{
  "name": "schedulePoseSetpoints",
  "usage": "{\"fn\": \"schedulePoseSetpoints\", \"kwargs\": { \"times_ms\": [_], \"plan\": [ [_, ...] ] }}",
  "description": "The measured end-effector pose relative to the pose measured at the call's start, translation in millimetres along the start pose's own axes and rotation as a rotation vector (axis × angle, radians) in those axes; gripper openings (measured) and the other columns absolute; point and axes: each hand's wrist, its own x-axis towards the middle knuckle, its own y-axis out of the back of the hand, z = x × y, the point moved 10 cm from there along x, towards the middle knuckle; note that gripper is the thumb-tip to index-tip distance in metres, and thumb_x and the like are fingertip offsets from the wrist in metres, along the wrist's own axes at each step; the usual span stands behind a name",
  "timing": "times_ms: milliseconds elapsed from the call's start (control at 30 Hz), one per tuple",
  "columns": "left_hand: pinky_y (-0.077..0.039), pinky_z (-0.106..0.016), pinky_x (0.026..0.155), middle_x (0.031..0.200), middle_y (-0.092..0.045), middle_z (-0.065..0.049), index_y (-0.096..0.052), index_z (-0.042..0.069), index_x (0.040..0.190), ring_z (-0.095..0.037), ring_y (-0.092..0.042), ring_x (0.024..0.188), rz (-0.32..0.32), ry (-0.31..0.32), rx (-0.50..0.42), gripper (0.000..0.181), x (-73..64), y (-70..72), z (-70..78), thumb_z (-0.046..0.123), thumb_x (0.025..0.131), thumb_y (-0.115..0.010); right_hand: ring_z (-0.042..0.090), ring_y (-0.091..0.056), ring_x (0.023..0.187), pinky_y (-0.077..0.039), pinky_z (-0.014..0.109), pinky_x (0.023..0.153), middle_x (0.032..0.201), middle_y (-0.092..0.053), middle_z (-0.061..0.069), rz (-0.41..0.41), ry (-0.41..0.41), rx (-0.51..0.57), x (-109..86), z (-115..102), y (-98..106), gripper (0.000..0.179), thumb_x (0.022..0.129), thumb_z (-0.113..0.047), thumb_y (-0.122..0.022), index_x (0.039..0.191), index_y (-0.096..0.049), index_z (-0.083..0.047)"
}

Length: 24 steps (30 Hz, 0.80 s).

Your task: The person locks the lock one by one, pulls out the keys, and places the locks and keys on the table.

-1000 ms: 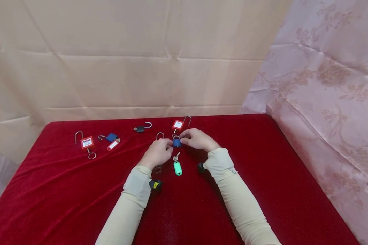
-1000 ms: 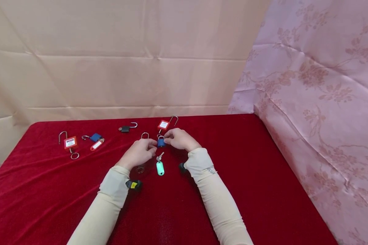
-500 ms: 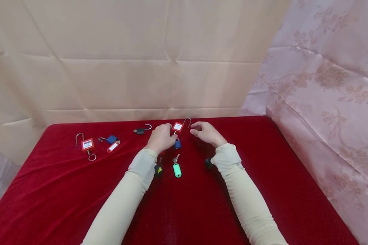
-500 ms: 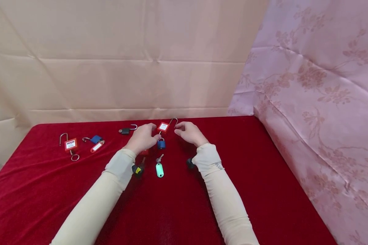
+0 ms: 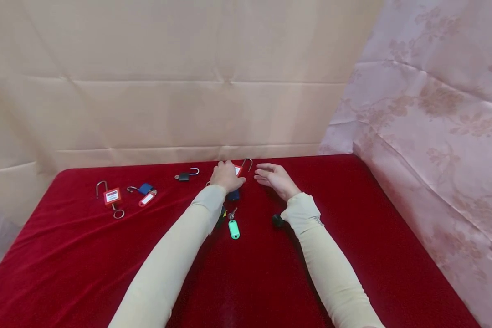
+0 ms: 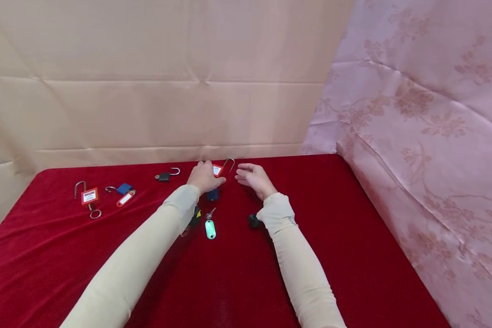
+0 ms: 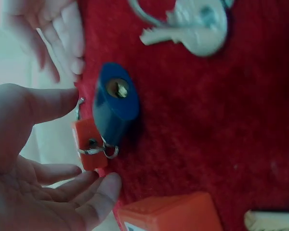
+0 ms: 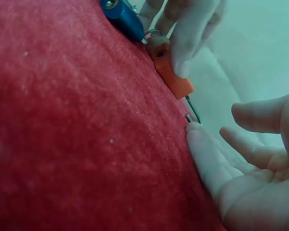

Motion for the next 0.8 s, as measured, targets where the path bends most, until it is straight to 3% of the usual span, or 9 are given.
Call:
{"fn": "schedulePoseSetpoints", "kwargs": {
  "times_ms": [200, 467, 800],
  "plan": [
    [-0.047, -0.047, 0.099, 0.121, -0.058, -0.021, -0.059, -0.002, 0.128, -0.036, -0.053, 0.116, -0.011, 0.025, 0.048, 0.061, 8.1, 3.2, -11.1, 0.041, 0.088, -0.074, 0.028, -0.062, 0.118, -0.05, 0.034, 0.099, 0.139, -0.056, 0.025, 0.003, 0.001, 0.086, 5.1, 4, -6, 0.044, 0.104, -0.005, -0.054, 0.145, -0.047, 0.006],
    [-0.05, -0.048, 0.094, 0.119, -0.059, -0.02, -0.064, 0.002, 0.126, -0.034, -0.053, 0.114, -0.006, 0.083, 0.068, 0.055, 15.4, -2.1, -14.3, 0.04, 0.088, -0.075, 0.028, -0.063, 0.116, -0.05, 0.034, 0.1, 0.14, -0.056, 0.025, 0.004, -0.003, 0.122, 4.7, 7, -5, 0.043, 0.104, -0.006, -0.054, 0.145, -0.047, 0.005],
    [-0.052, -0.046, 0.088, 0.107, -0.063, -0.017, -0.066, 0.0, 0.116, -0.033, -0.056, 0.103, 0.029, 0.053, 0.043, 0.043, 16.7, 0.4, -14.7, 0.031, 0.086, -0.074, 0.02, -0.068, 0.103, -0.05, 0.034, 0.1, 0.14, -0.055, 0.028, -0.007, 0.001, 0.152, 3.9, 7, -3, 0.044, 0.104, -0.005, -0.055, 0.145, -0.047, 0.007]
  ]
}}
